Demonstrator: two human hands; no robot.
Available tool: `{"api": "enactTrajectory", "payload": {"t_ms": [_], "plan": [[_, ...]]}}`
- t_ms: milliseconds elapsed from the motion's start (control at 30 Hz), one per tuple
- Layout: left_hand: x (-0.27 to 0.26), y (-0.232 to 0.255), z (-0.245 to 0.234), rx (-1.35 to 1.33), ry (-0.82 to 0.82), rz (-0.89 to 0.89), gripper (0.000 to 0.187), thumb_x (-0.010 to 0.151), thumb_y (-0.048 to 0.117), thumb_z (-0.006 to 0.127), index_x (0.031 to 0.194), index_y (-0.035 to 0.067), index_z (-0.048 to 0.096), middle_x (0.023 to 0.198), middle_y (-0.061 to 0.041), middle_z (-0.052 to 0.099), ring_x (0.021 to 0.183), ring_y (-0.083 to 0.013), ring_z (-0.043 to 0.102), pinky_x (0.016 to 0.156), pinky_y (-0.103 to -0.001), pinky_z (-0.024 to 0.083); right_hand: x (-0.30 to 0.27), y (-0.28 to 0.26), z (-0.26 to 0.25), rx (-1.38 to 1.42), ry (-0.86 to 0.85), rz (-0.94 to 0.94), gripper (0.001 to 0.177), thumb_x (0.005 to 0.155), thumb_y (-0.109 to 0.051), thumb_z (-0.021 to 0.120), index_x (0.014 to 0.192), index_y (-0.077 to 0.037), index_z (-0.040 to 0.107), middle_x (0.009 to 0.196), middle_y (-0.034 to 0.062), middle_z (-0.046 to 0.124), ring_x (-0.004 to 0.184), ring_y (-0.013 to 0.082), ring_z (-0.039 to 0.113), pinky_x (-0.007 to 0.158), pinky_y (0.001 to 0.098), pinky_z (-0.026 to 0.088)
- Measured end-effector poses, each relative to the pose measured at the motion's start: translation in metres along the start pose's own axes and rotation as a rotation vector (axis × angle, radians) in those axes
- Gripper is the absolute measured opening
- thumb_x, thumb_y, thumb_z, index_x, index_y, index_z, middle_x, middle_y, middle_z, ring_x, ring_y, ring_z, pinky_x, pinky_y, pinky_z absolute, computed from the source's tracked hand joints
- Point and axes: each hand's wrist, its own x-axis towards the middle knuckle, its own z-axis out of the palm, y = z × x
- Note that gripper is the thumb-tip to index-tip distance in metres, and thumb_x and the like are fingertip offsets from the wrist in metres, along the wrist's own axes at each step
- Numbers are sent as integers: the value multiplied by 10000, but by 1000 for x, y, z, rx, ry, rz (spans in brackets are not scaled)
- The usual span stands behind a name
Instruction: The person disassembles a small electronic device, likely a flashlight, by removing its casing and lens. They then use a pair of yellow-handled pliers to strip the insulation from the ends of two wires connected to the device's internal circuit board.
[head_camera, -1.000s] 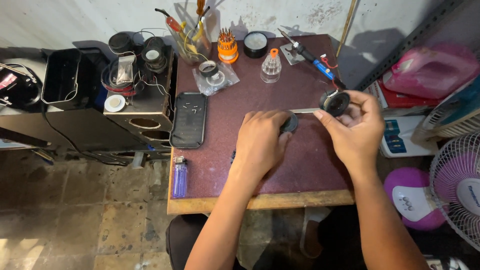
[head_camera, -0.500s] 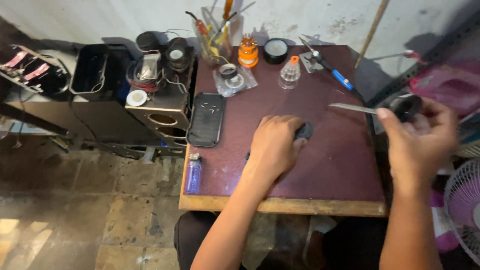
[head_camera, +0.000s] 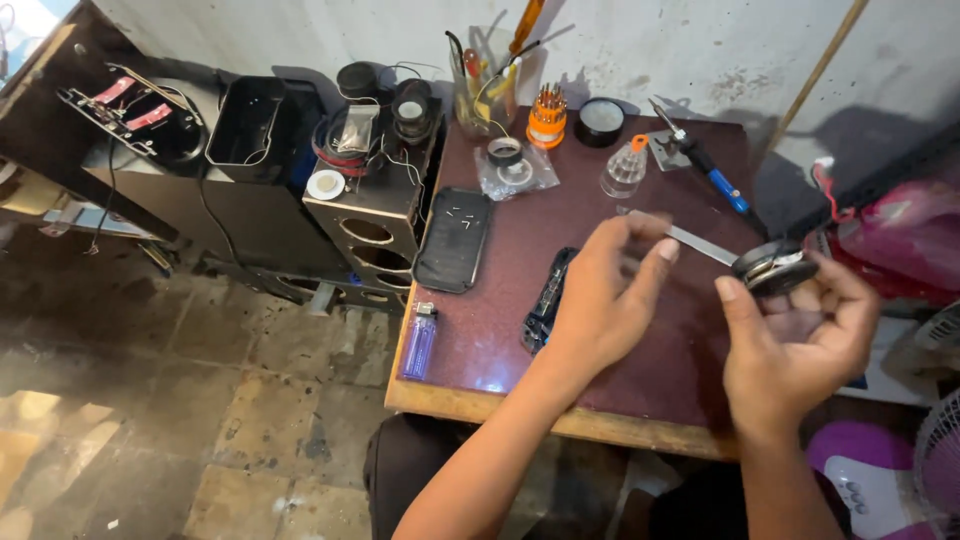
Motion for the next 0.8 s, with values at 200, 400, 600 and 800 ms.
{"api": "enactTrajectory", "payload": {"t_ms": [200, 400, 600, 800], "plan": [[1, 32, -15, 102, -194, -367, 547, 941, 564, 485, 651, 110, 579, 642, -44, 688, 619, -98, 544, 625, -312, 431, -19, -5, 16, 189, -52, 23, 566, 919, 46, 770, 1358, -39, 423, 1365, 176, 492, 1159, 380, 669, 1072, 442, 584], [0, 8, -4, -88, -86, -287, 318, 966, 367, 620, 872, 92, 750, 811, 19, 742, 761, -41, 597, 697, -261, 483, -29, -8, 22, 162, -81, 69, 625, 853, -50, 840, 1370, -11, 491, 1044, 45, 451, 1008, 114, 517, 973, 306, 562], [2, 0, -10, 108, 57, -111, 330, 988, 369, 592, 742, 162, 518, 620, 42, 570, 590, -98, 469, 590, -336, 417, -32, -4, 19, 45, -117, 28, 566, 863, -63, 834, 1321, 27, 513, 1278, 168, 573, 1198, 232, 599, 1047, 320, 514], [15, 2, -43, 25, 136, -75, 276, 1001, 323, 572, 989, 93, 725, 843, -29, 777, 780, -112, 736, 711, -270, 566, -14, 0, -5, -121, -79, 42, 497, 928, -163, 801, 1327, -19, 541, 1168, 85, 523, 1028, 155, 517, 912, 275, 453]]}}
